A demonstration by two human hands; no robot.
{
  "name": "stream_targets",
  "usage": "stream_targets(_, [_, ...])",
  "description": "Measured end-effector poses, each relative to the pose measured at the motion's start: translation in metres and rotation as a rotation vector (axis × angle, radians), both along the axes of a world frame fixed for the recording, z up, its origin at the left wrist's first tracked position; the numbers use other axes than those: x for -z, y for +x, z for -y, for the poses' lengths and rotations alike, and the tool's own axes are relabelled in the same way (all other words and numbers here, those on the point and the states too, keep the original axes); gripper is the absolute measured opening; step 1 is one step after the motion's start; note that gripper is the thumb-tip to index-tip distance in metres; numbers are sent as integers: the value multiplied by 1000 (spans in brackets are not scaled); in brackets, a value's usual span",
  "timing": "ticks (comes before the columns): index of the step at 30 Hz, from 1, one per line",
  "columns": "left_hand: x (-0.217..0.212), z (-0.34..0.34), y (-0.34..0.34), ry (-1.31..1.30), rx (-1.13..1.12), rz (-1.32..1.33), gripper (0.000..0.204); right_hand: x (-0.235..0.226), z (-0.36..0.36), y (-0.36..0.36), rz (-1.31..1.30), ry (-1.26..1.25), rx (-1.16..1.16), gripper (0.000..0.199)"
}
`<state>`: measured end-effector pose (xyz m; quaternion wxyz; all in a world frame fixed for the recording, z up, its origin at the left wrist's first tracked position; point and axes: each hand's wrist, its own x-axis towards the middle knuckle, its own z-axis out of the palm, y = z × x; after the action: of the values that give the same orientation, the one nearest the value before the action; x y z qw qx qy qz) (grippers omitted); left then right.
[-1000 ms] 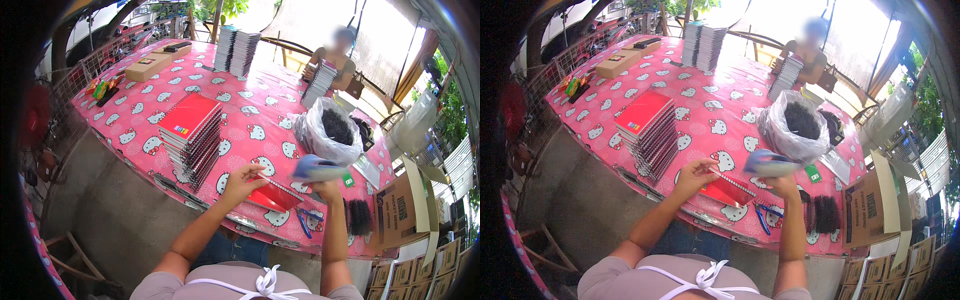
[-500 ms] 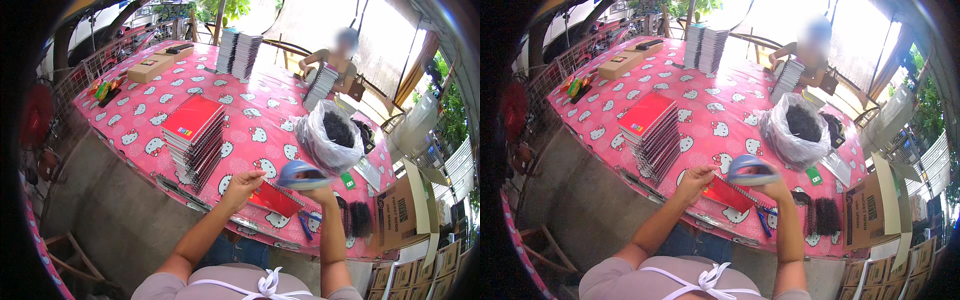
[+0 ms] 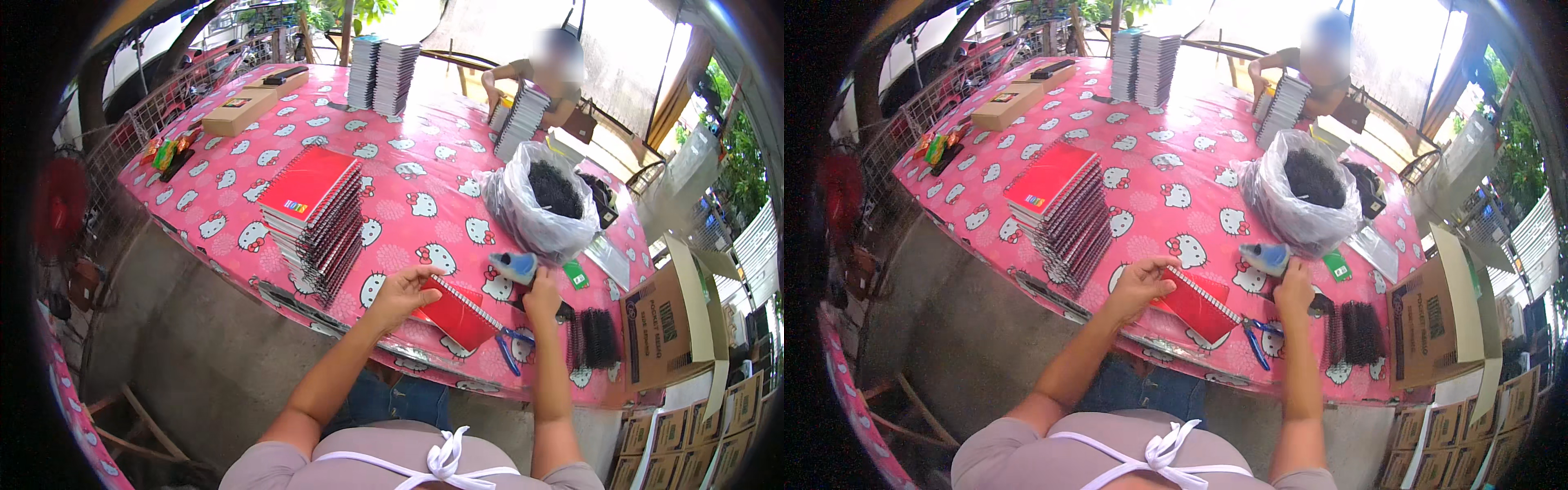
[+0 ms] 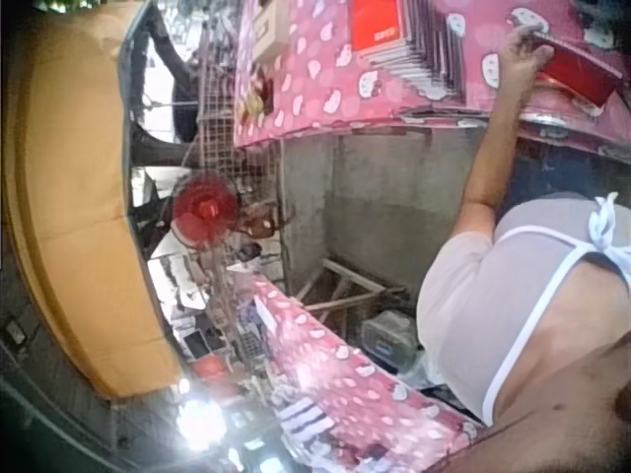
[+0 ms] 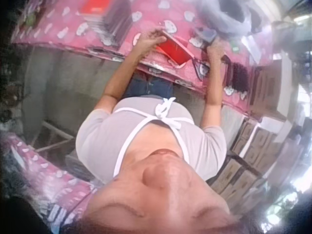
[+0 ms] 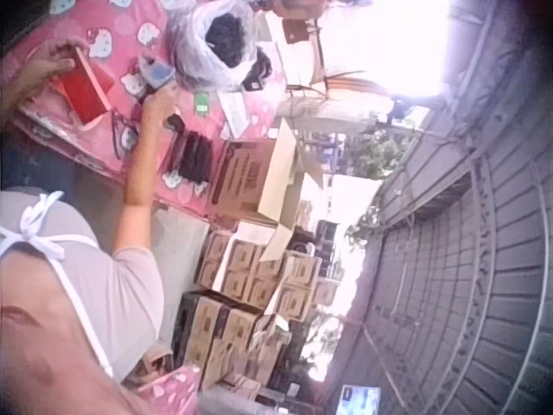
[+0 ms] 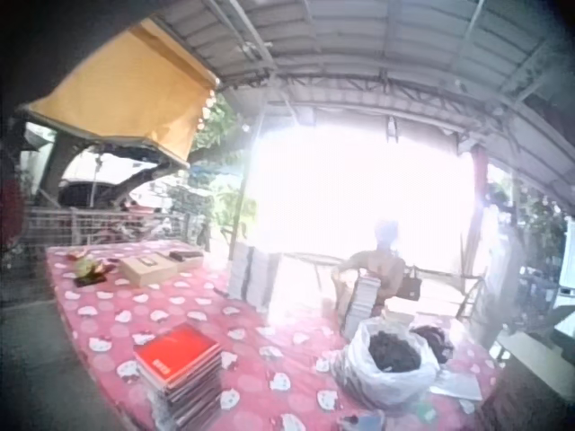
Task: The person assembles red booklets by inserting a black spiral binding through the pre-punched holes of the cover and pages by hand and then uses a blue tool to crimp or cut the ends of the spiral.
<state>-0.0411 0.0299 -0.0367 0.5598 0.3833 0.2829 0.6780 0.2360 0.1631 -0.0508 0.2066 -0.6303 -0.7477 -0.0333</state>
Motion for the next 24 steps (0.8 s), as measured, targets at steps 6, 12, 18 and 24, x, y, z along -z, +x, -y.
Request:
stream_targets(6, [-59,37,4,440,-398,-442,20,4,84,14,-40,79,-266,56])
stream_targets(12, [-1,31,26,583,-429,-945,17,20,139,9,-165,-70,-178,43])
stream_targets(18, [1,35,35,516,-495,-895,24,-55,175,-37,-474,-37,-545,40])
stream_targets(24, [-2,40,33,521,-510,-854,22,-55,176,-43,-759,-440,-533,34])
